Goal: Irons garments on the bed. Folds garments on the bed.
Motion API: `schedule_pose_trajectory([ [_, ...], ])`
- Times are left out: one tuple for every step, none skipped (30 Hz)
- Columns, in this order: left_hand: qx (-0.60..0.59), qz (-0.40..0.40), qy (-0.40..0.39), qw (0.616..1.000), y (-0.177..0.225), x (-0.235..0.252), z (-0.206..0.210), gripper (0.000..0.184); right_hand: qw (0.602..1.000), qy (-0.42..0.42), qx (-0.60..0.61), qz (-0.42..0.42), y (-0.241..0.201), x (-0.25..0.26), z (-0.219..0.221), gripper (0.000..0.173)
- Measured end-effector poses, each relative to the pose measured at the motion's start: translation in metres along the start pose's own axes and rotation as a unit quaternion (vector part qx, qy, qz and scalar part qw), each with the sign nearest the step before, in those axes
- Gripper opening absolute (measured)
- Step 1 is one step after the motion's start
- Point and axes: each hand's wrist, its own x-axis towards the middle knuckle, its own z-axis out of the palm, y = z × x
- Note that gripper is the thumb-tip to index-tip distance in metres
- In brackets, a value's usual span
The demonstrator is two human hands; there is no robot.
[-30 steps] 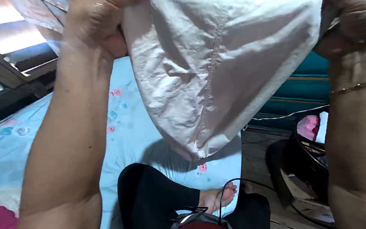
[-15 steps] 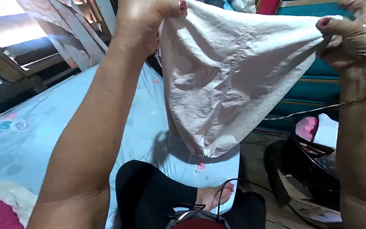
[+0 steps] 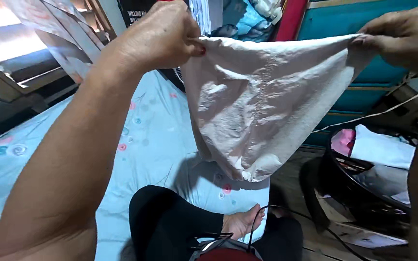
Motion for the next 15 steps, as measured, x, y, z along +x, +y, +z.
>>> schedule_pose_trajectory([
  [-0.025, 0.008, 0.011, 1.0, 0.001, -0.001, -0.001, 0.027, 0.999, 0.024, -0.017, 0.044, -0.009, 0.003, 0.002, 0.041],
  [-0.059, 0.0, 0.029, 0.998, 0.006, 0.0, -0.002, 0.026, 0.994, 0.048, -0.033, 0.096, -0.021, 0.007, 0.003, 0.042],
  [-0.101, -0.02, 0.039, 0.994, 0.016, 0.001, -0.003, 0.025, 0.987, 0.069, -0.046, 0.136, -0.031, 0.011, 0.004, 0.043],
  [-0.152, -0.037, 0.046, 0.987, 0.026, 0.003, -0.002, 0.023, 0.984, 0.085, -0.047, 0.152, -0.045, 0.012, 0.004, 0.048],
  [-0.206, -0.049, 0.058, 0.976, 0.035, 0.008, -0.001, 0.021, 0.983, 0.098, -0.032, 0.151, -0.063, 0.011, 0.004, 0.053],
  [-0.26, -0.062, 0.068, 0.961, 0.046, 0.013, 0.001, 0.02, 0.985, 0.105, -0.003, 0.136, -0.085, 0.009, 0.005, 0.057],
  [-0.31, -0.069, 0.081, 0.945, 0.055, 0.019, 0.003, 0.018, 0.988, 0.099, 0.04, 0.111, -0.107, 0.006, 0.007, 0.058],
  [-0.36, -0.073, 0.09, 0.926, 0.066, 0.024, 0.006, 0.017, 0.988, 0.081, 0.106, 0.078, -0.128, 0.002, 0.01, 0.061],
  [-0.407, -0.08, 0.091, 0.905, 0.079, 0.028, 0.006, 0.017, 0.981, 0.056, 0.178, 0.045, -0.148, 0.0, 0.013, 0.065],
  [-0.444, -0.084, 0.089, 0.888, 0.092, 0.031, 0.006, 0.019, 0.974, 0.042, 0.221, 0.023, -0.165, -0.002, 0.017, 0.074],
  [-0.47, -0.082, 0.094, 0.874, 0.106, 0.032, 0.005, 0.021, 0.975, 0.045, 0.219, 0.006, -0.179, -0.002, 0.019, 0.085],
  [-0.482, -0.073, 0.107, 0.866, 0.116, 0.032, 0.004, 0.021, 0.978, 0.057, 0.202, -0.006, -0.186, -0.001, 0.02, 0.088],
  [-0.498, -0.064, 0.113, 0.857, 0.12, 0.032, 0.002, 0.022, 0.975, 0.082, 0.206, -0.025, -0.186, 0.003, 0.021, 0.075],
  [-0.516, -0.051, 0.101, 0.849, 0.118, 0.031, 0.0, 0.021, 0.966, 0.114, 0.23, -0.041, -0.182, 0.008, 0.022, 0.05],
  [-0.53, -0.003, 0.072, 0.845, 0.102, 0.032, -0.003, 0.018, 0.952, 0.148, 0.265, -0.038, -0.178, 0.013, 0.023, 0.027],
])
